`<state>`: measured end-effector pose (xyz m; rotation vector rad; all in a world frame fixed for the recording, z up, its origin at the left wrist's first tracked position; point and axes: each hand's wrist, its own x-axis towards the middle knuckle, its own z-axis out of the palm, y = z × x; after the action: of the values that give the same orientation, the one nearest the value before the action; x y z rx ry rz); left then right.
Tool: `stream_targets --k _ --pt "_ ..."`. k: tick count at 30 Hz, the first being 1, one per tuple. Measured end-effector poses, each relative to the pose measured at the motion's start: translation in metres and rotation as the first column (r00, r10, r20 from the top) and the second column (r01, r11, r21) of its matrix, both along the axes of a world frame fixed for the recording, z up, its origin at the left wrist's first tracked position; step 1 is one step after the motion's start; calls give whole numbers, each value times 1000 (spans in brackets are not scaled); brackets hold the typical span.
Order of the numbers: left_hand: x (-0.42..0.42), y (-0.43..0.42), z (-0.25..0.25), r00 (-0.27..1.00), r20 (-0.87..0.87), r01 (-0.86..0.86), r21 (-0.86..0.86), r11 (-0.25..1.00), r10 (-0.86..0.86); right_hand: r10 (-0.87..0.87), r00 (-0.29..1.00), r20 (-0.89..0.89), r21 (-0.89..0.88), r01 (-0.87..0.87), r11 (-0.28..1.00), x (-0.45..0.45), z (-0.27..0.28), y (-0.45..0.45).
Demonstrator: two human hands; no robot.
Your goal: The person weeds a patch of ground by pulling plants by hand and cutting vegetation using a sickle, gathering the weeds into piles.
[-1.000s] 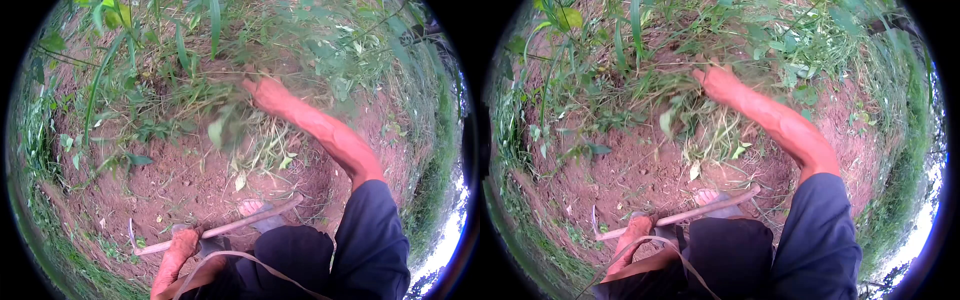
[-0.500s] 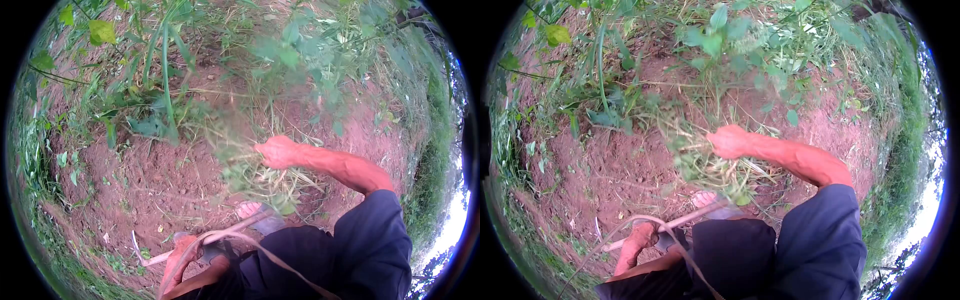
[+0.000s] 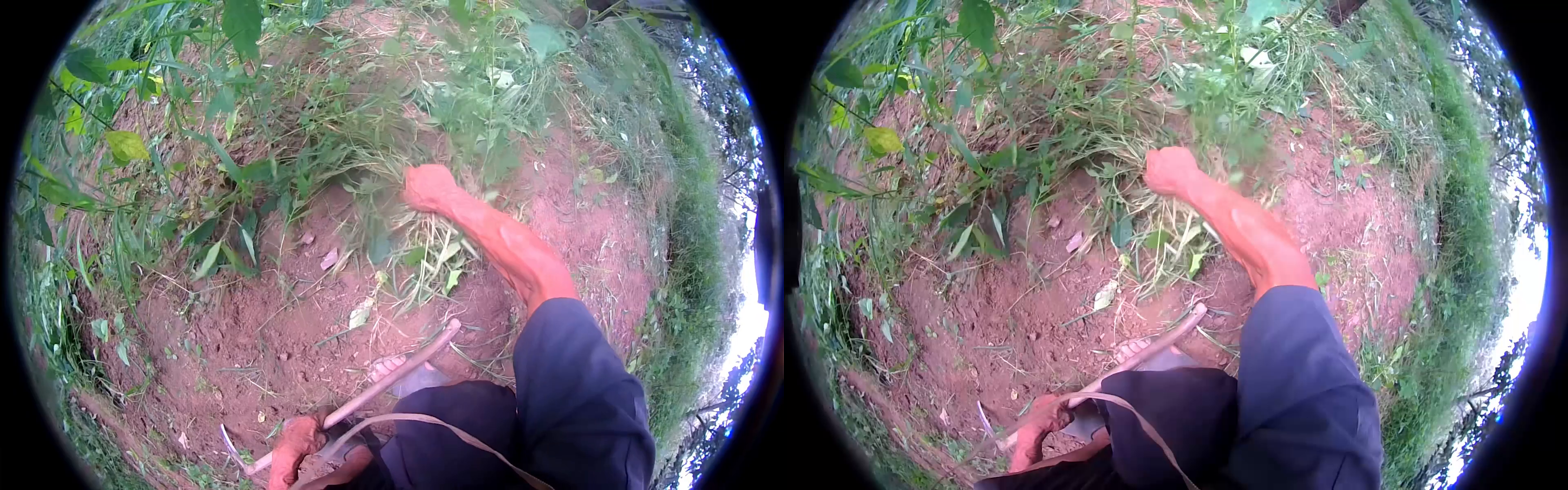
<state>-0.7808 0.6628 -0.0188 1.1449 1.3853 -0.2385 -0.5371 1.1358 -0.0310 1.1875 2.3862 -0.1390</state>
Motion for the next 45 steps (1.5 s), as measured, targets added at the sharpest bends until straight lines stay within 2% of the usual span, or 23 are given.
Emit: stream_targets --k 2,4,6,8,9,11,13,14,16,17,19,23,25,26,28,29,31,35,37,38,41,43,45 --pt "3 -1 0 1000 7 -1 4 1000 1 -173 969 -174 -79 161 984 8 -11 -18" --pt "1 1 0 1000 13 -2 -12 1000 2 -191 951 -241 -162 155 975 17 -16 -27" --pt "2 2 -2 1000 10 -10 -22 1000 10 -50 992 -117 -421 -4 907 22 21 -78" --pt "2 4 -3 1000 -1 -4 -18 1000 4 202 979 -31 -551 -185 814 35 40 -134" --pt "2 5 -4 1000 -6 -4 -15 1000 4 195 980 -30 -554 -179 813 39 35 -129" --pt "0 5 -4 1000 -18 -4 -18 1000 4 166 983 -82 -276 -183 943 46 19 -115" --pt "-1 9 -3 1000 -25 -5 -14 1000 5 192 957 -217 47 -187 981 50 12 -57" --pt "-2 9 -3 999 -36 -3 -4 1000 3 277 922 -270 272 -203 941 51 9 -26" --pt "-3 4 -2 999 -47 0 3 1000 0 341 939 -48 516 -269 813 60 -3 28" --pt "-3 6 -2 999 -45 -8 5 1000 8 346 937 -44 516 -275 811 59 -4 40" --pt "-2 4 -2 999 -44 -20 7 1000 20 153 978 138 369 -195 909 58 -2 49" --pt "0 -3 0 998 -48 -37 15 999 38 16 957 291 140 -59 988 47 -3 43" --pt "1 -3 -3 998 -42 -51 24 998 51 -42 991 129 55 35 998 56 -4 32" --pt "2 -4 -5 998 -37 -54 25 998 55 -38 990 137 53 31 998 56 -5 26" --pt "4 -7 -9 997 -33 -64 37 997 65 -322 943 -82 33 325 945 57 -7 16" --pt "3 -12 -10 997 -42 -61 45 997 63 -320 944 -75 30 323 946 59 -9 16" --pt "1 -19 -13 996 -52 -71 61 996 74 -457 859 -231 -27 464 885 67 -21 14" --pt "5 -12 -5 992 -79 -96 37 995 98 -339 924 -178 -43 337 941 83 -18 3" --pt "8 0 8 987 -134 -94 -20 995 91 53 992 118 -164 -33 986 70 -4 3" --pt "5 -6 1 988 -83 -140 -132 981 130 57 991 125 -169 -35 985 72 -6 1" --pt "9 -3 -1 971 20 -237 -28 971 238 -115 993 3 -176 113 978 71 7 17" --pt "8 6 4 979 -9 -205 -46 978 205 -220 954 205 -318 278 907 52 25 31" --pt "3 0 0 985 21 -171 -88 981 173 -215 951 221 -279 273 920 52 20 39"
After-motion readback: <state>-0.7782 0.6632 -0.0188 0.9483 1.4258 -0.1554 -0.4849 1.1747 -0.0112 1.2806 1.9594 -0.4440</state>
